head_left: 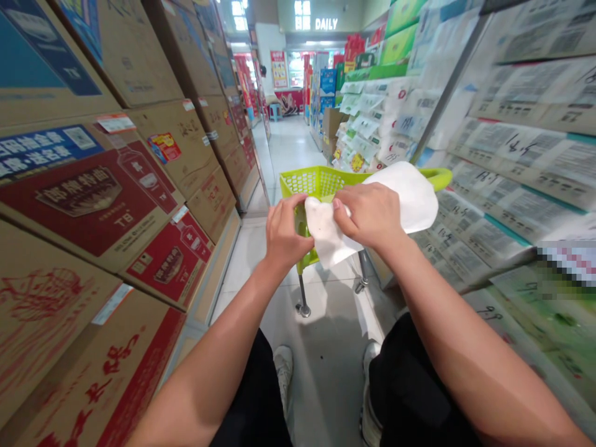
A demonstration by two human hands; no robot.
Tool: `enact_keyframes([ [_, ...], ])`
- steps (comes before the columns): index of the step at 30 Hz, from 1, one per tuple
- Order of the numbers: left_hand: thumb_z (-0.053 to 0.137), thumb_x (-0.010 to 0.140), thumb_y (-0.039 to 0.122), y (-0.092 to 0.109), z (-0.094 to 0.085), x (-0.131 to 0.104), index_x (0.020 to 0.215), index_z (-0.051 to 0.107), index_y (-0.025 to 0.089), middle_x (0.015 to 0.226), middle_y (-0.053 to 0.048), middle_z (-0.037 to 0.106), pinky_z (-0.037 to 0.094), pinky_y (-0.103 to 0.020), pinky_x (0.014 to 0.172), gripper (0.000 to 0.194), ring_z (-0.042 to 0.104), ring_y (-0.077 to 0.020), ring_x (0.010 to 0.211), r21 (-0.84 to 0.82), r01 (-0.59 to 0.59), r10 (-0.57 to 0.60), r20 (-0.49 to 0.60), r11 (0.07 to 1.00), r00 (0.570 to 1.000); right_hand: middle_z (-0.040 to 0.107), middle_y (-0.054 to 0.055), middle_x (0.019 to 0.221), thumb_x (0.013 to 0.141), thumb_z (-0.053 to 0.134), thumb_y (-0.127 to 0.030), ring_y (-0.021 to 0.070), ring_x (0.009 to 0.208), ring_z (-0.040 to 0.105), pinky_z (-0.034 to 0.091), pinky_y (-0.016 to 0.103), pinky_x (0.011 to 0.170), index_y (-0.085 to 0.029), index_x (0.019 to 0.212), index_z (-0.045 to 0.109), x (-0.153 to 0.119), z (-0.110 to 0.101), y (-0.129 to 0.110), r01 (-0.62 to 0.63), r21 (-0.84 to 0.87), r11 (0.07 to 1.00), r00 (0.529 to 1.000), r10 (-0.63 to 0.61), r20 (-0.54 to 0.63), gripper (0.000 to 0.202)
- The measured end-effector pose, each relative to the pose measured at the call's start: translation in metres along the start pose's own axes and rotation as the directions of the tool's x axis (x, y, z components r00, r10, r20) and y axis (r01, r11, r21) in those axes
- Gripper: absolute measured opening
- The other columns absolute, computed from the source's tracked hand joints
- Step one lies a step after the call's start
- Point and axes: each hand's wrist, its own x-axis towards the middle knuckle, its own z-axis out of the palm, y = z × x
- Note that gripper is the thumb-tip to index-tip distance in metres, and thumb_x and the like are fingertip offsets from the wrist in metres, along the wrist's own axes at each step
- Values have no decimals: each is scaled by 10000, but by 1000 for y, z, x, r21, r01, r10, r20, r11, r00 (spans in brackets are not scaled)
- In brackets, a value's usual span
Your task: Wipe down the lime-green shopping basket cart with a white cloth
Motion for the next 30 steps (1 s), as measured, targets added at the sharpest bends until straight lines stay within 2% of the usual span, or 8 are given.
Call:
enact_keyframes([
  [5,704,846,457,15,0,3,1300,529,221,1200,-108,709,513,-432,981,541,667,-273,1102,-62,-127,130,59,990,990,703,86,774,1001,303,-438,245,750,602,359,373,718,-227,790,692,-9,-2,36,39,39,998,999,-40,22,490],
  [11,515,958,434,15,2,-1,1463,418,217,1443,-161,606,457,-484,1132,558,566,-293,1366,-145,-237,253,105,961,962,665,117,763,1060,146,-450,261,785,611,420,388,780,-224,759,642,-14,-6,61,-6,186,983,998,-4,56,623],
  [16,503,985,418,-28,-6,2,1528,406,216,1584,-175,475,392,-536,1207,587,452,-304,1484,59,-6,-1,116,998,993,710,102,845,1076,224,-521,260,827,634,456,415,875,-226,852,672,-18,-23,66,-34,263,964,989,-5,147,581],
  [19,542,974,473,-63,-6,0,1553,416,215,1650,-183,408,341,-598,1231,647,382,-347,1537,180,99,-136,206,979,969,740,106,956,1069,303,-562,276,954,660,447,449,976,-221,940,720,-23,-32,57,-27,216,976,984,-12,175,554],
  [21,507,993,505,-78,-4,-4,1572,412,197,1673,-190,377,288,-614,1257,663,327,-354,1569,207,160,-213,270,965,939,738,125,961,1070,310,-567,294,998,662,456,453,969,-211,929,734,-27,-33,48,-32,164,986,986,4,170,572],
  [26,378,1052,523,-79,-1,-9,1547,497,185,1587,-206,462,214,-645,1265,611,386,-341,1529,200,222,-293,477,954,828,716,176,858,1086,280,-510,321,859,675,478,456,826,-172,884,733,-33,-28,31,-242,-5,970,963,241,122,600],
  [28,386,1054,514,-74,-3,-8,1520,544,208,1524,-193,502,215,-633,1260,579,428,-325,1485,202,185,-263,497,962,827,725,196,887,1088,291,-496,338,858,678,479,471,802,-154,944,745,-30,-27,28,-346,-13,938,936,346,70,587],
  [30,400,1051,508,-69,-6,-7,1505,571,236,1449,-171,534,253,-615,1238,556,463,-317,1425,208,139,-228,506,968,832,738,213,1010,1096,280,-450,361,980,671,484,496,853,-148,1045,753,-24,-26,24,-378,41,925,925,380,-33,564],
])
